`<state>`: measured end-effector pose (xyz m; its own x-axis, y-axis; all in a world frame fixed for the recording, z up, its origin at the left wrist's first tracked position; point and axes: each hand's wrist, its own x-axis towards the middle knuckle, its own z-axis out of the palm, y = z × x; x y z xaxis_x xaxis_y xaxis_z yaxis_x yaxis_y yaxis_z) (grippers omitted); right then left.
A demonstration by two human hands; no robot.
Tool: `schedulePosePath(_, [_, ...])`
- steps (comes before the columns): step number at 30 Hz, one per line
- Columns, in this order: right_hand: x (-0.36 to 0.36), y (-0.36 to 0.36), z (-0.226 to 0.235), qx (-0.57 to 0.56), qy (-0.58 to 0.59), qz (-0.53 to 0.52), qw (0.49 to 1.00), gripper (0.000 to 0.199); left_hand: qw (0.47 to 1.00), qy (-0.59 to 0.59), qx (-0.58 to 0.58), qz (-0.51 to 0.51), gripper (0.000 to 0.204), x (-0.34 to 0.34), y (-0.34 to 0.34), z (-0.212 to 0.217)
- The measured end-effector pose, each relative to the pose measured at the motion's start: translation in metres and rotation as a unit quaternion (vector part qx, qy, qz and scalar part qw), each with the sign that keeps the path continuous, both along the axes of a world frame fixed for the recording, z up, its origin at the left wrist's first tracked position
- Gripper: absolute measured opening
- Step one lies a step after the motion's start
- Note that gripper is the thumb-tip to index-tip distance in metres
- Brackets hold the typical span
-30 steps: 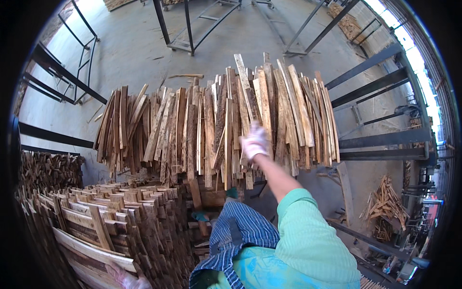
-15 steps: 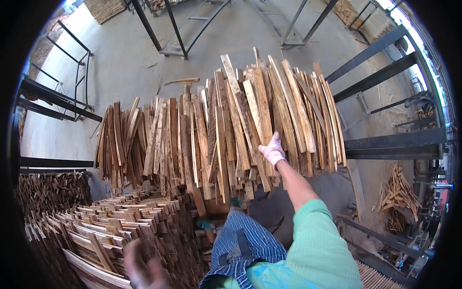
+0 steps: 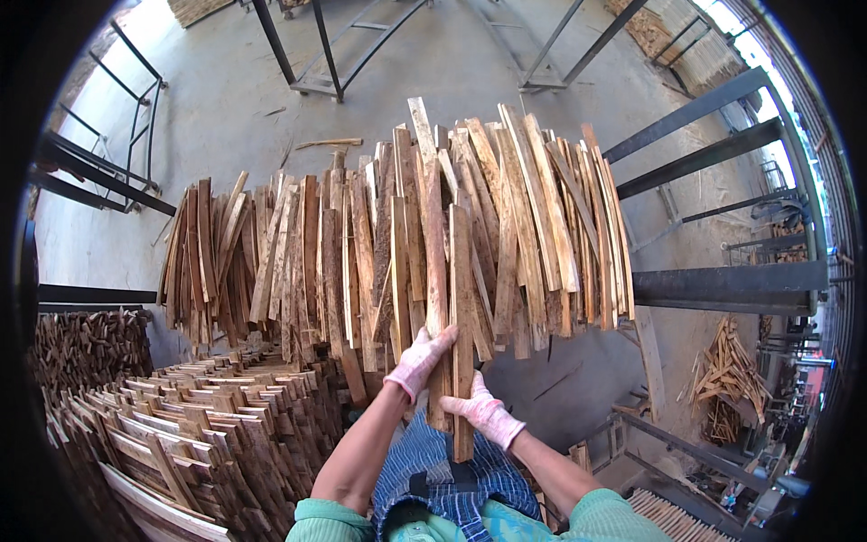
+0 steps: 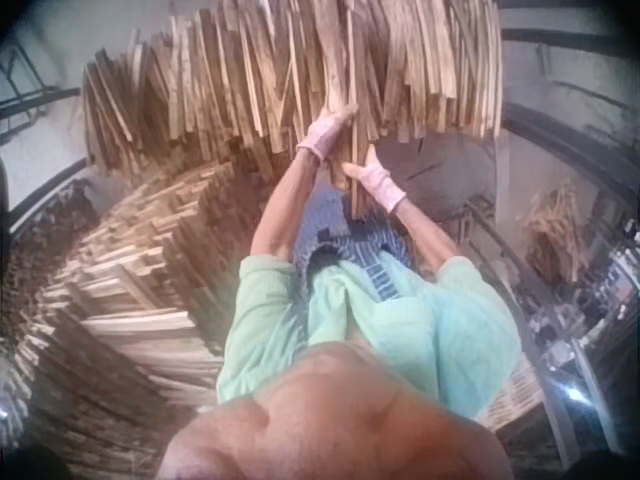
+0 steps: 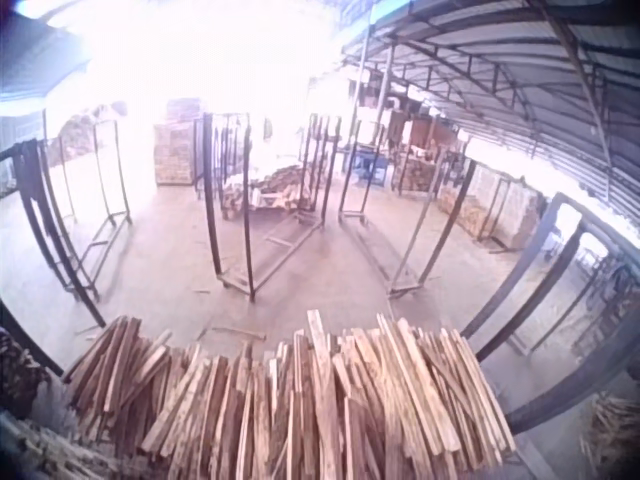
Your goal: The person organizes and stacks wood slats by hand, moving them from a large disorganized pile onto a structured stack.
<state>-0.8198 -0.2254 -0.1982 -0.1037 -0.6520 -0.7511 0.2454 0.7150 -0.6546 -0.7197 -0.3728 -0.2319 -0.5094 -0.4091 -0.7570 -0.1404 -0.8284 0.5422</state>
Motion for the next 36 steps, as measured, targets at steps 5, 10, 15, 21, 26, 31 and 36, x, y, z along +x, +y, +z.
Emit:
schedulePosePath(5, [-0.011,-0.045,-0.041,-0.030,0.146,0.009,0.989,0.115,0.976,-0.164,-0.135,-0.046,0.080,0.021,0.050,-0.021])
schedulePosePath(10, [0.046,-0.066,-0.027,-0.059,0.107,-0.069,0.990,0.100,0.962,-0.222,-0.141,-0.079,0.104,0.083,0.037,0.046])
schedulePosePath(15, [0.108,-0.102,0.035,-0.200,0.050,0.034,0.978,0.092,0.923,-0.215,-0.242,0.208,0.096,0.142,0.051,0.094])
schedulePosePath(21, [0.208,-0.160,0.151,-0.253,-0.191,0.290,0.903,0.089,0.717,-0.297,-0.415,0.475,0.089,0.230,0.066,0.170])
schedulePosePath(26, [0.351,-0.151,0.244,-0.233,-0.311,0.428,0.816,0.076,0.584,-0.318,-0.422,0.616,0.074,0.327,0.112,0.247])
schedulePosePath(31, [0.460,-0.174,0.272,-0.309,-0.102,0.592,0.738,0.086,0.615,-0.290,-0.349,0.645,0.057,0.416,0.206,0.328])
schedulePosePath(36, [0.559,-0.173,0.262,-0.416,0.243,0.679,0.553,0.098,0.521,-0.622,-0.300,0.501,0.052,0.489,0.300,0.274])
